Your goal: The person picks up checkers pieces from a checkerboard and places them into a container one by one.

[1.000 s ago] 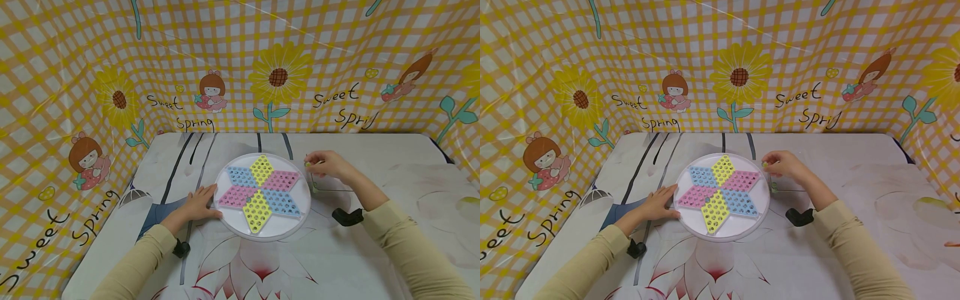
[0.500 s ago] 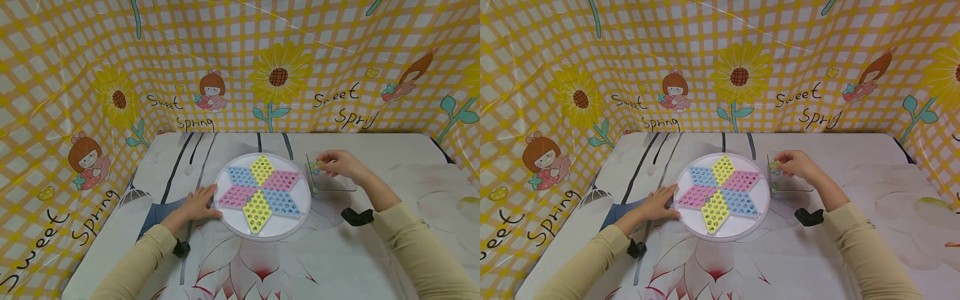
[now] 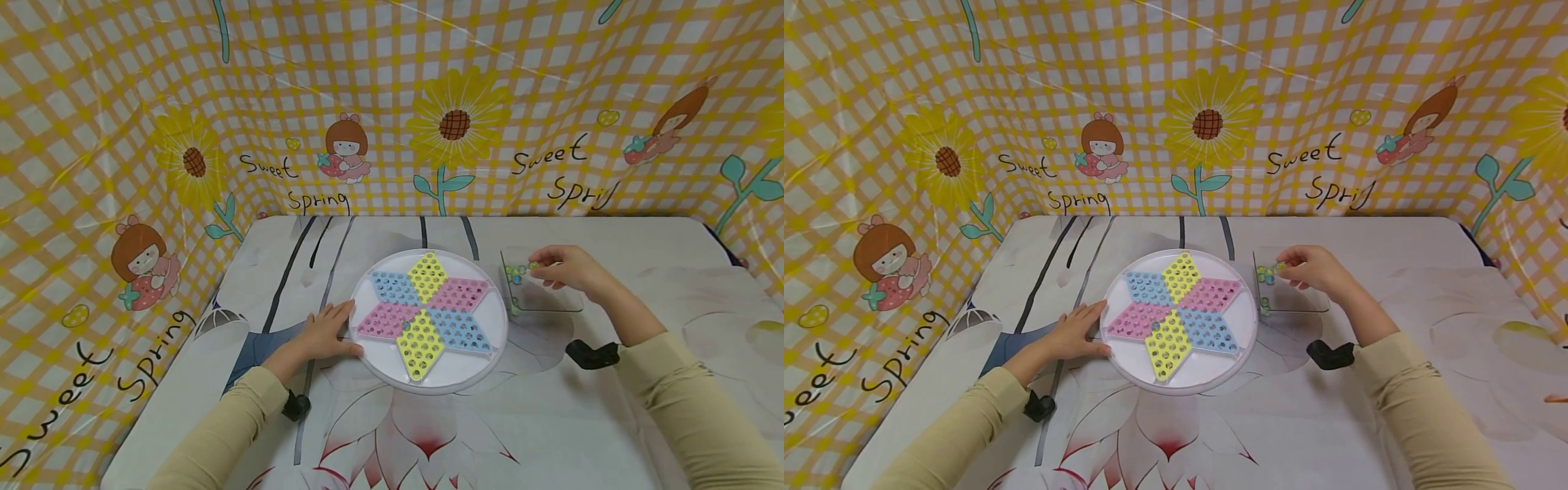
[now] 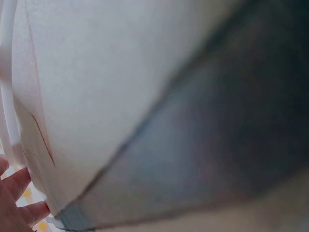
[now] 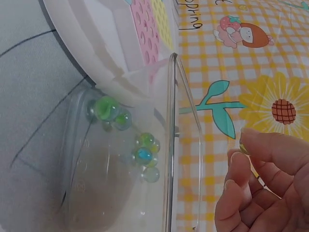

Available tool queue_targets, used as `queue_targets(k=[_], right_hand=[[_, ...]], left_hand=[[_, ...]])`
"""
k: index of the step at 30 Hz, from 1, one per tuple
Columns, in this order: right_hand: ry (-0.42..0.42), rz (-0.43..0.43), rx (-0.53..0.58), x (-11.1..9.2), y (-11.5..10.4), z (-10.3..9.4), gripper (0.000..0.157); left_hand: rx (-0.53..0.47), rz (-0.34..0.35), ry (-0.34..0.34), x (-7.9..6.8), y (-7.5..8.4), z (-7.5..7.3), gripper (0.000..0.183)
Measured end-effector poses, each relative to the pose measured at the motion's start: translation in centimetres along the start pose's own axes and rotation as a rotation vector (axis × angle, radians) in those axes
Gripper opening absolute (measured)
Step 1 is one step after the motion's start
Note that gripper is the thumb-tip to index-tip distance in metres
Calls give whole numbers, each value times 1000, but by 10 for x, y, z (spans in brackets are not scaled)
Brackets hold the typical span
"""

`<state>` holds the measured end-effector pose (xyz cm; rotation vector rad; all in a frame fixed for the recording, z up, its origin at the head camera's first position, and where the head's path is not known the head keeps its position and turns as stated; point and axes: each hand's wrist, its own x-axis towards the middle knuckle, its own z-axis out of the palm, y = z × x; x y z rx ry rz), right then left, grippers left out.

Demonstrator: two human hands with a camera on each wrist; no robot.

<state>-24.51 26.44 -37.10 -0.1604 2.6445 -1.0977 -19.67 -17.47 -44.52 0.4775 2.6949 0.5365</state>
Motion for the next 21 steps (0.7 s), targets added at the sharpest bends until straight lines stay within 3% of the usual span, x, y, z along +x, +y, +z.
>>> queue_targets(k=[9, 21], right_hand=[[-9, 24, 11, 0, 7, -4, 42], [11, -11, 26, -1, 21, -6, 36]], left_hand=[[-2, 3, 1, 0, -1, 1, 99], [-4, 1, 4, 0, -1, 1, 99]])
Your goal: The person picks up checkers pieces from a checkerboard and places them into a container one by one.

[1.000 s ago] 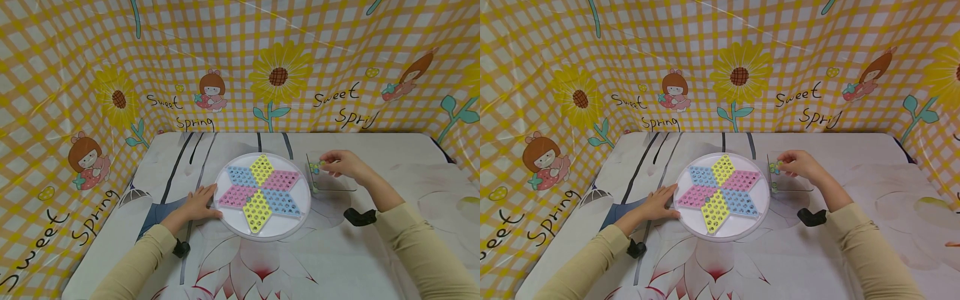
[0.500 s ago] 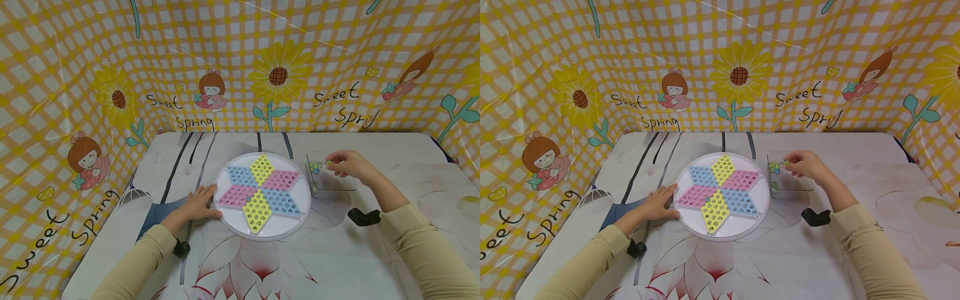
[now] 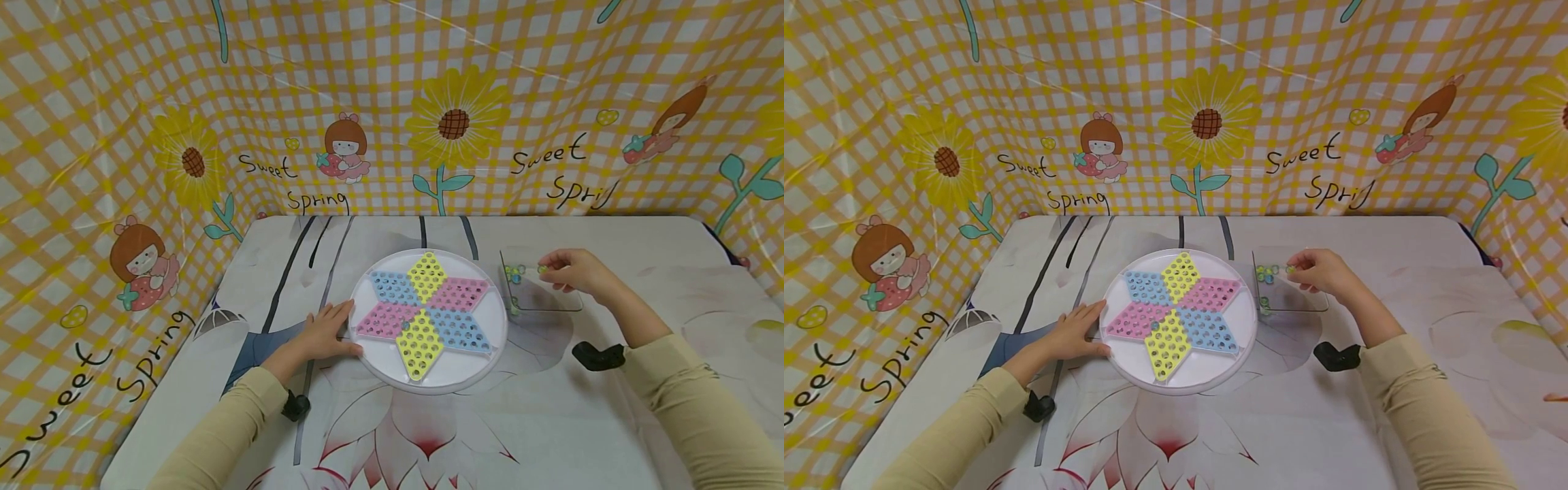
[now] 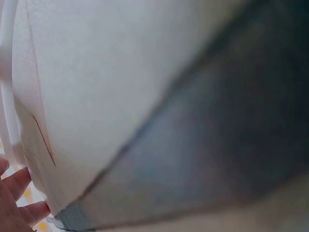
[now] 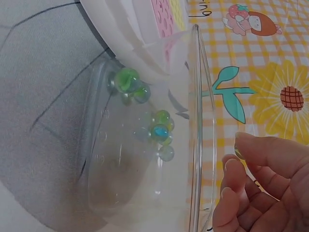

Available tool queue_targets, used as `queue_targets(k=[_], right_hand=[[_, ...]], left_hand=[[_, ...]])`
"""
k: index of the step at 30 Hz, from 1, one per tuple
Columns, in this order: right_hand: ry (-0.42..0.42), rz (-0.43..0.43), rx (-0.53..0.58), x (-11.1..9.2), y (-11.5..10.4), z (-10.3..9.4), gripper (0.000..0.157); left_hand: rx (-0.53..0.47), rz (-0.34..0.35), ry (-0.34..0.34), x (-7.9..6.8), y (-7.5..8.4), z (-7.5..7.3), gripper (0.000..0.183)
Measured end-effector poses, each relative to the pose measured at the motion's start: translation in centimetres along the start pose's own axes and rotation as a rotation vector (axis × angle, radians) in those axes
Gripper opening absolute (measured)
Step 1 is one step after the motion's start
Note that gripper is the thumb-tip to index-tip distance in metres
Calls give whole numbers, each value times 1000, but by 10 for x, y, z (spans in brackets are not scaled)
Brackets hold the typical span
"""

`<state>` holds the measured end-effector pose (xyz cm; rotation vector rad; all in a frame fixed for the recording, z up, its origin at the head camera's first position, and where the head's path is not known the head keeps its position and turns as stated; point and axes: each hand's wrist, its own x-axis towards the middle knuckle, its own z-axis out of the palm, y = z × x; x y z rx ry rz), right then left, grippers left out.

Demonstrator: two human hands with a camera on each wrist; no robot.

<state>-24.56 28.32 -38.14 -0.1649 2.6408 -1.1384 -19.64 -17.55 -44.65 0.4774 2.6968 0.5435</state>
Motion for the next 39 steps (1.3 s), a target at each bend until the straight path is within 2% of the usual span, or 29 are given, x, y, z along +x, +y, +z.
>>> queue_targets(k=[8, 25, 39], right_hand=[[-30, 29, -23, -1, 0, -1, 38], [-16, 40, -36, -3, -4, -1, 40], [7, -12, -41, -8, -36, 4, 41]], left_hand=[[3, -3, 1, 0, 0, 1, 99], [1, 6, 0, 1, -1, 1, 98], [4, -1, -2, 0, 0, 1, 98]])
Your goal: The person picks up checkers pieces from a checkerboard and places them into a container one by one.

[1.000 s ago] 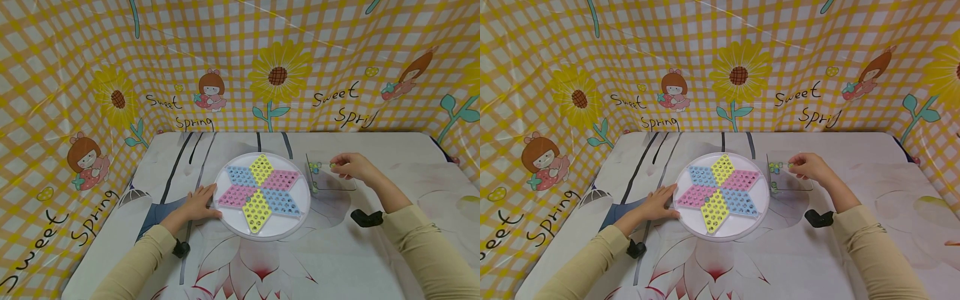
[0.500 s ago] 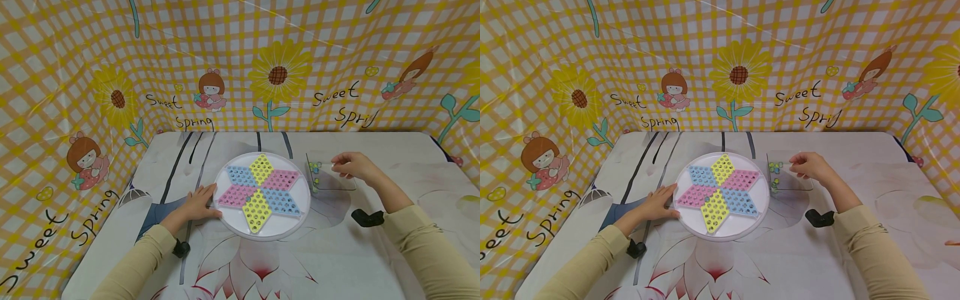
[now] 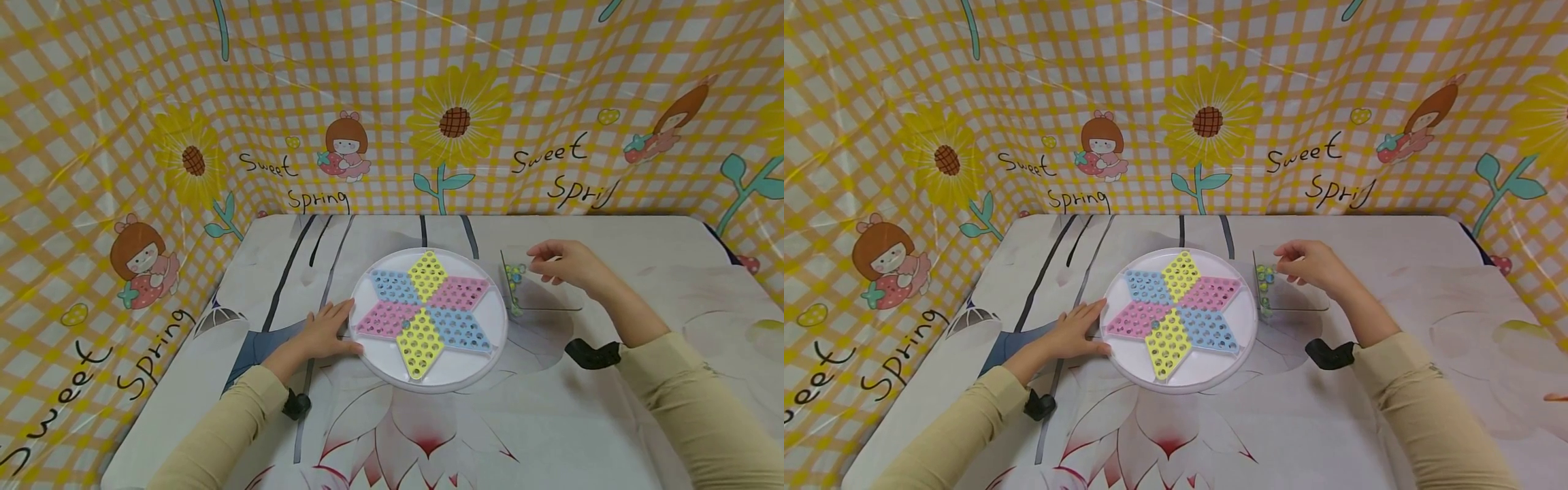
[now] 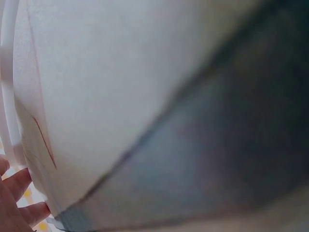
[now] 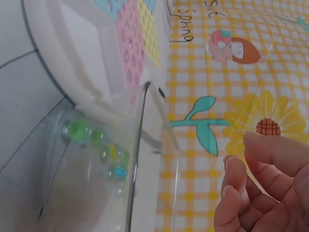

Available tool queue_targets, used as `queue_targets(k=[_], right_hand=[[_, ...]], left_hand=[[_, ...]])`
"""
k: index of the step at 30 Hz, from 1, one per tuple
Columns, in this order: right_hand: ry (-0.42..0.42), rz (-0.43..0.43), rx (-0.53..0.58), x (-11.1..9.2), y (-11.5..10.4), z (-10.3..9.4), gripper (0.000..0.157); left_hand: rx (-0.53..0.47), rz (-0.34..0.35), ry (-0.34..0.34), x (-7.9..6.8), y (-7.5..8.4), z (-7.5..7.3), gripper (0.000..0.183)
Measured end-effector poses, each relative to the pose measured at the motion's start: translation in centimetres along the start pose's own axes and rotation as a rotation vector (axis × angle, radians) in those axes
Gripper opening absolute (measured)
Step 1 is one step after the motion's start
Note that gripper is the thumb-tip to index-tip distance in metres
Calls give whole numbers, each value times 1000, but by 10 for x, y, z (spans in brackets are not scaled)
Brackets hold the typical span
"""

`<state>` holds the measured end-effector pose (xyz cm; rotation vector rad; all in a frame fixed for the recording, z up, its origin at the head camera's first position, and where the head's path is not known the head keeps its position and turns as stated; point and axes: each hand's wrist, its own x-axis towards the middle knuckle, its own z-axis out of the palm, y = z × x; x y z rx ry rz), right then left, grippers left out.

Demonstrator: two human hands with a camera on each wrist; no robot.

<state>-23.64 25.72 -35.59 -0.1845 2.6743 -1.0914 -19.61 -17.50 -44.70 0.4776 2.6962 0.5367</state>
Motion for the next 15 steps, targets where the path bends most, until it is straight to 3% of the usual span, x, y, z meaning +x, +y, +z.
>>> queue_targets(k=[15], right_hand=[[-13, -86, 48, 11, -40, 28, 37]], left_hand=[[-29, 23, 16, 1, -3, 1, 101]])
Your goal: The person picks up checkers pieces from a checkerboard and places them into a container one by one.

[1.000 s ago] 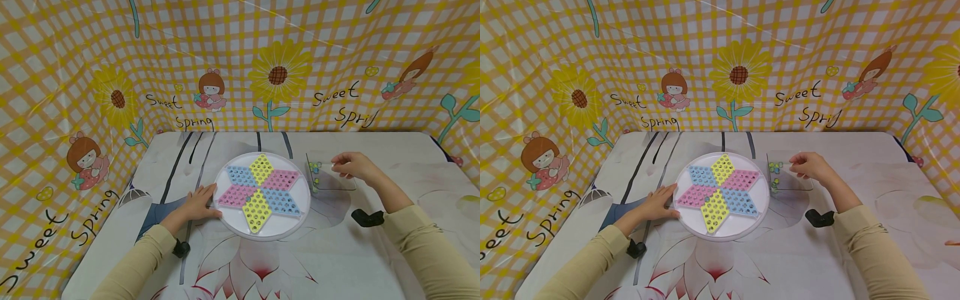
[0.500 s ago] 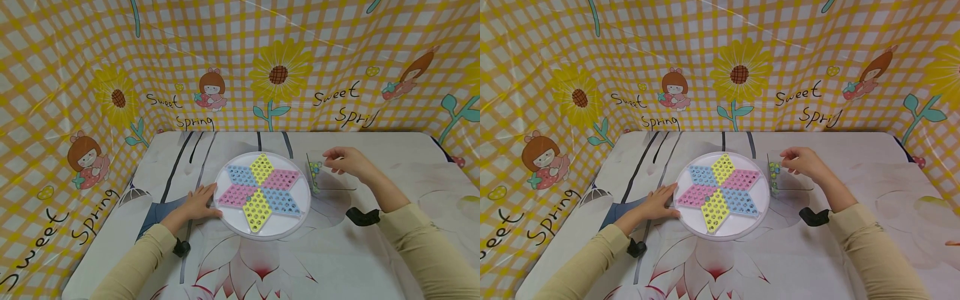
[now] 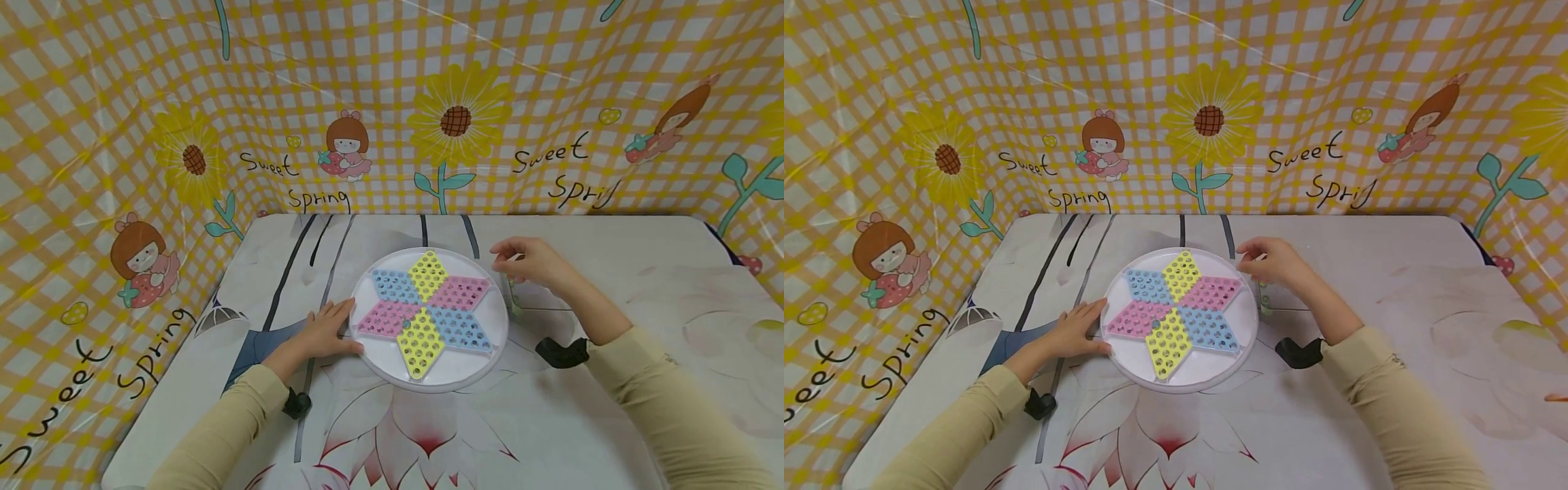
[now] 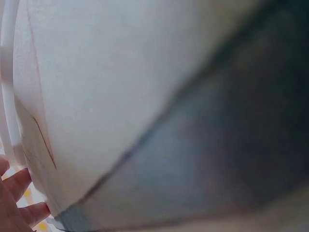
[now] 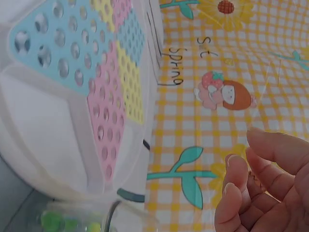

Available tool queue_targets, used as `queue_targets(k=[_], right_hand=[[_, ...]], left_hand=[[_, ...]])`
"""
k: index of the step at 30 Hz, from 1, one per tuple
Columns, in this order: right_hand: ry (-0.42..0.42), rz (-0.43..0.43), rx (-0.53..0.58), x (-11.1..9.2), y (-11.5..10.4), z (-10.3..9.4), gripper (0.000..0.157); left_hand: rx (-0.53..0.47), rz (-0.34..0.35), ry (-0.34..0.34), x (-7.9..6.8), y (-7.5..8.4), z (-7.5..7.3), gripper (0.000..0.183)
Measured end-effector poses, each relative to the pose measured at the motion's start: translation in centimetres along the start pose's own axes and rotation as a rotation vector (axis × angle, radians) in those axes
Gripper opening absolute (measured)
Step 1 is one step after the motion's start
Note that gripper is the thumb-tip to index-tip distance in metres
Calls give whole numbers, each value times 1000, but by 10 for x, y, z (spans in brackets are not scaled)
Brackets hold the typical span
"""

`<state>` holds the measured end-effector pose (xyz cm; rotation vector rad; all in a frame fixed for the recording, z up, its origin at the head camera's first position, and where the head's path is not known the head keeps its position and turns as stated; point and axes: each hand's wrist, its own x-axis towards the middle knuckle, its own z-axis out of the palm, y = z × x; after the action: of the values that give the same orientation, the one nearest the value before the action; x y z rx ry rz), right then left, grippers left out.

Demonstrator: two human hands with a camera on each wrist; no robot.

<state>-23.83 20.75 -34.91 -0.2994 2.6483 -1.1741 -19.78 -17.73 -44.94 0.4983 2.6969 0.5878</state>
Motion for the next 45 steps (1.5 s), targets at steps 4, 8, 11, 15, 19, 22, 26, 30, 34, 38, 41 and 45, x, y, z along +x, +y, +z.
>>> queue_targets(k=[4, 8, 11, 15, 19, 22, 26, 30, 34, 38, 41, 45], right_hand=[[-12, -20, 17, 3, -8, 11, 37], [-35, -36, 23, 7, -14, 22, 37], [-52, -42, 18, 10, -18, 30, 36], [-58, -66, 11, 14, -22, 39, 34], [-74, -79, 34, 18, -24, 48, 34], [-89, -83, 56, 20, -23, 55, 35], [-103, -83, 78, 22, -23, 64, 35], [-120, -75, 96, 24, -25, 74, 35], [-122, -74, 84, 26, -27, 81, 34], [-138, -66, 89, 28, -28, 88, 33], [-162, -63, 113, 28, -29, 92, 33], [-177, -61, 127, 28, -30, 97, 33]], left_hand=[[-24, 26, 16, -3, 0, -1, 104], [-13, -3, -2, -1, 1, -1, 101], [13, -18, -11, 0, 2, -1, 99], [36, -26, -16, 0, 3, -1, 98], [34, -25, -13, -1, 3, -2, 98], [27, -25, -16, -1, 4, -2, 98], [27, -27, -20, -1, 4, -2, 98], [33, -22, -15, 0, 2, -1, 98], [36, -21, -16, 0, 3, -1, 98], [35, -22, -19, 0, 3, -1, 98], [36, -22, -19, 0, 3, -1, 98], [36, -21, -17, 0, 3, -1, 98]])
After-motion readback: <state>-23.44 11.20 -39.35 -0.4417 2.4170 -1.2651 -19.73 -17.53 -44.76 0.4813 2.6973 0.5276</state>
